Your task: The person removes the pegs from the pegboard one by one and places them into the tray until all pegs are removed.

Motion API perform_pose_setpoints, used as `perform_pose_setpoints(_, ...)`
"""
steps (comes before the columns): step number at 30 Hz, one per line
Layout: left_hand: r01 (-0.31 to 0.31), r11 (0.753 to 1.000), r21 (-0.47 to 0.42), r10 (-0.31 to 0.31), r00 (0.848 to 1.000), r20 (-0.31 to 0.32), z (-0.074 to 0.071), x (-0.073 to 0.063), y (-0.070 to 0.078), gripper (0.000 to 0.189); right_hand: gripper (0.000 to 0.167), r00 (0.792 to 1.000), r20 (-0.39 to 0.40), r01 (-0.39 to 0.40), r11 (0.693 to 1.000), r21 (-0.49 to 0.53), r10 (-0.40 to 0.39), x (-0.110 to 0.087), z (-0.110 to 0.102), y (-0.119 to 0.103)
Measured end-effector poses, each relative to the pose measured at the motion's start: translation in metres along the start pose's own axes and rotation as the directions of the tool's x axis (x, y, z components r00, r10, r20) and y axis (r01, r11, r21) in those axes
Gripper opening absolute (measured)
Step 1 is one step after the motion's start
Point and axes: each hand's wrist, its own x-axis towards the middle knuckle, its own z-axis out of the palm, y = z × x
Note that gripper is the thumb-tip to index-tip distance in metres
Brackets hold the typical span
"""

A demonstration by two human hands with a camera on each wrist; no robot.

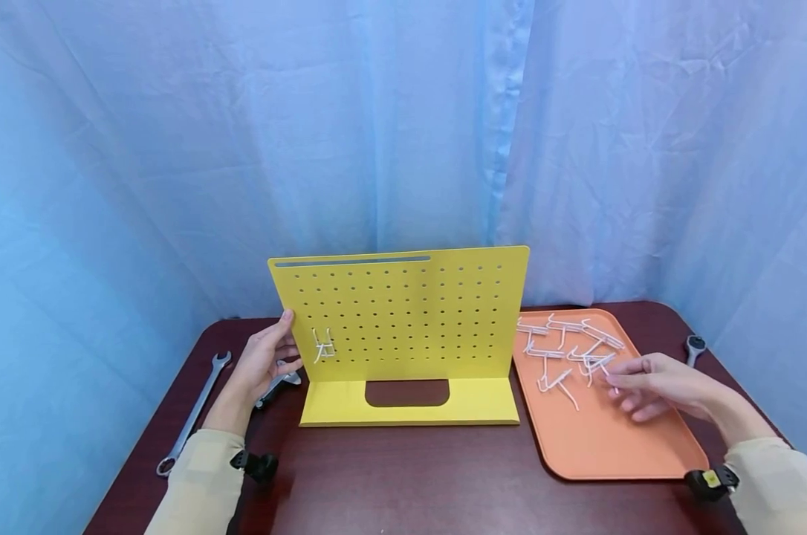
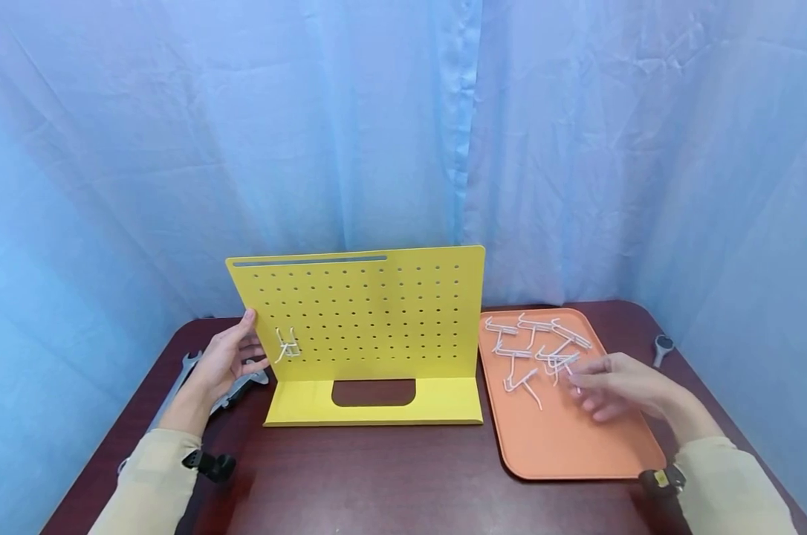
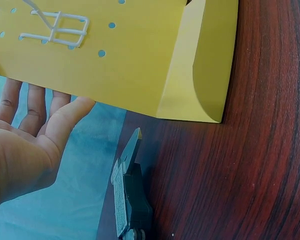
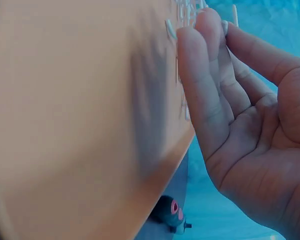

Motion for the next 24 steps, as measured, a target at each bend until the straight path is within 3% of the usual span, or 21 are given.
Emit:
perform_pose_setpoints(9,-0.002,1.0,0.012,0.002,1.0,0.002,0.001,0.0,0.001,0.07,0.035,0.998,0.03,-0.053,0.999,-0.01,0.054,0.0,-0.002,0.01)
perform_pose_setpoints(24,-0.009,1.0,0.009,0.009,1.0,0.004,0.001,-0.002,0.002,0.067,0.039,0.993,-0.022,-0.114,0.991,-0.064,0.112,0.001,0.001,0.018)
